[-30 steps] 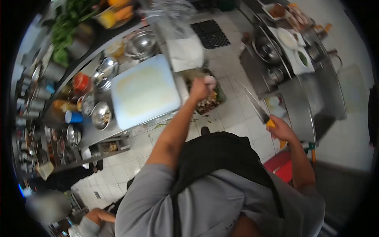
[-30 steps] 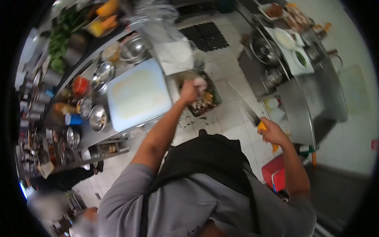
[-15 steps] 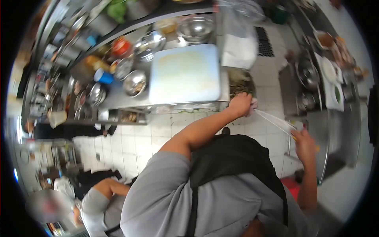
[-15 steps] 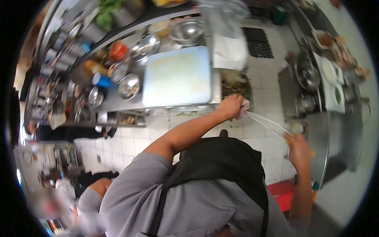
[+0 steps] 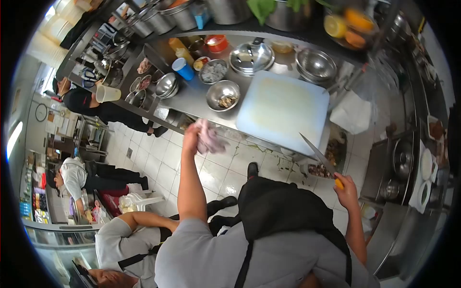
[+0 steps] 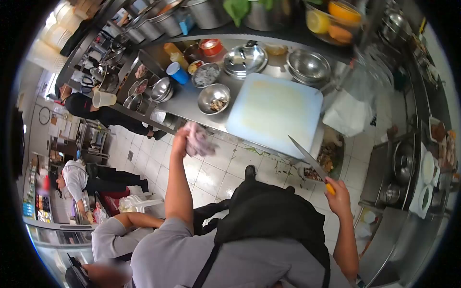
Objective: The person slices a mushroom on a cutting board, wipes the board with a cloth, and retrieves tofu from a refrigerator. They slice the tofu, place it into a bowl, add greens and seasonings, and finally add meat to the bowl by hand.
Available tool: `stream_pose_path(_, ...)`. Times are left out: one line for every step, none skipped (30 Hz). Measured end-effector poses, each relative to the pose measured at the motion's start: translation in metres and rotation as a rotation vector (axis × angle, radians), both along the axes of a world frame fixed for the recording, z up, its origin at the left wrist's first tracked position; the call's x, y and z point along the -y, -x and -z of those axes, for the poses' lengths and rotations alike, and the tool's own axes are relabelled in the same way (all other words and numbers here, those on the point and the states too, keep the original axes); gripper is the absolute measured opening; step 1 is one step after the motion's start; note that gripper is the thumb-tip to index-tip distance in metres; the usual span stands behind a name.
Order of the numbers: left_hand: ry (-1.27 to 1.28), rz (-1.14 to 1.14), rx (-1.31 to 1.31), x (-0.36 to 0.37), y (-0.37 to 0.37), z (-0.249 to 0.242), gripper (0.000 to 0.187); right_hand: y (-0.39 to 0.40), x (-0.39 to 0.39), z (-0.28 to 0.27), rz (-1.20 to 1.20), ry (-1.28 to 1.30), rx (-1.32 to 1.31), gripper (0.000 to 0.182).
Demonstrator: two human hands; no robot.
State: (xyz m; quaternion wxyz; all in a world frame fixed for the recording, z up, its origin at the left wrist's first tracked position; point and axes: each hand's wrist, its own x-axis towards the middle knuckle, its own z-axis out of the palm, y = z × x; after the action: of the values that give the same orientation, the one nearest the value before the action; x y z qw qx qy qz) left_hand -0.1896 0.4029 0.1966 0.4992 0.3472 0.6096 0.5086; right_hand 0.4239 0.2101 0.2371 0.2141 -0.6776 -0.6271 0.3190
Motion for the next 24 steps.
stream_pose_path(-0.047, -0.084, -0.047, -0.016, 0.018, -0.012, 0.033, 0.016, -0.021, 0.005, -0.017, 0.004, 0.004, 0.05)
stream_pose_path(-0.116, -0.163, -0.086, -0.035, 0.033, -0.022, 0.032, 0.032, -0.042, 0.008, -0.033, -0.023, 0.007, 0.049)
stream_pose_path(-0.185, -0.241, -0.123, -0.056, 0.047, -0.029, 0.031, 0.047, -0.063, 0.008, -0.049, -0.05, 0.011, 0.049)
stream_pose_path(-0.227, -0.302, -0.131, -0.076, 0.057, -0.035, 0.033, 0.061, -0.085, 0.009, -0.063, -0.082, 0.017, 0.049)
stream_pose_path(-0.27, -0.36, -0.137, -0.099, 0.068, -0.04, 0.036, 0.073, -0.106, 0.013, -0.049, -0.09, 0.041, 0.048)
stream_pose_path(-0.287, -0.347, -0.416, -0.134, 0.102, -0.011, 0.04, 0.083, -0.124, 0.019, -0.031, -0.094, 0.067, 0.048)
stream_pose_path(-0.294, -0.331, -0.694, -0.159, 0.136, 0.021, 0.044, 0.092, -0.141, 0.024, -0.014, -0.092, 0.093, 0.047)
stream_pose_path(0.006, -0.36, -1.221, -0.152, 0.106, -0.024, 0.051, 0.1, -0.158, 0.028, -0.025, -0.109, 0.106, 0.047)
stream_pose_path(-0.085, -0.393, -1.171, -0.155, 0.103, -0.019, 0.048, 0.107, -0.171, 0.035, -0.019, -0.121, 0.139, 0.048)
stream_pose_path(-0.18, -0.427, -1.121, -0.159, 0.105, -0.014, 0.045, 0.111, -0.187, 0.043, -0.013, -0.136, 0.17, 0.048)
stream_pose_path(-0.276, -0.46, -1.07, -0.161, 0.106, -0.011, 0.042, 0.117, -0.201, 0.05, -0.004, -0.152, 0.2, 0.048)
stream_pose_path(-0.138, -0.377, -0.974, -0.157, 0.104, -0.005, 0.037, 0.123, -0.212, 0.054, 0.02, -0.156, 0.222, 0.049)
stream_pose_path(-0.008, -0.291, -0.874, -0.147, 0.098, 0.002, 0.035, 0.127, -0.221, 0.065, 0.036, -0.166, 0.248, 0.049)
stream_pose_path(-0.097, -0.312, -0.825, -0.134, 0.083, 0.014, 0.039, 0.126, -0.229, 0.08, 0.057, -0.178, 0.276, 0.05)
stream_pose_path(-0.068, -0.239, -0.928, -0.129, 0.085, 0.053, 0.046, 0.124, -0.234, 0.087, 0.079, -0.189, 0.302, 0.05)
stream_pose_path(-0.012, -0.15, -0.988, -0.115, 0.08, 0.067, 0.052, 0.123, -0.237, 0.087, 0.077, -0.188, 0.318, 0.05)
stream_pose_path(0.1, -0.074, -0.934, -0.106, 0.081, 0.093, 0.053, 0.124, -0.238, 0.087, 0.074, -0.187, 0.334, 0.05)
stream_pose_path(0.113, -0.036, -0.857, -0.091, 0.075, 0.095, 0.052, 0.127, -0.239, 0.087, 0.071, -0.184, 0.349, 0.05)
stream_pose_path(0.13, 0.0, -0.78, -0.074, 0.071, 0.097, 0.05, 0.131, -0.237, 0.087, 0.074, -0.201, 0.394, 0.05)
stream_pose_path(0.17, 0.04, -0.786, -0.06, 0.074, 0.102, 0.048, 0.133, -0.235, 0.086, 0.08, -0.219, 0.438, 0.049)
stream_pose_path(0.208, 0.08, -0.791, -0.053, 0.077, 0.108, 0.046, 0.135, -0.233, 0.083, 0.088, -0.238, 0.484, 0.049)
stream_pose_path(0.227, 0.113, -0.781, -0.046, 0.08, 0.113, 0.045, 0.141, -0.23, 0.078, 0.126, -0.29, 0.5, 0.047)
stream_pose_path(0.254, 0.139, -0.768, -0.036, 0.084, 0.118, 0.043, 0.151, -0.226, 0.071, 0.153, -0.34, 0.516, 0.045)
stream_pose_path(0.291, 0.143, -0.75, -0.025, 0.09, 0.124, 0.042, 0.163, -0.228, 0.065, 0.157, -0.394, 0.527, 0.043)
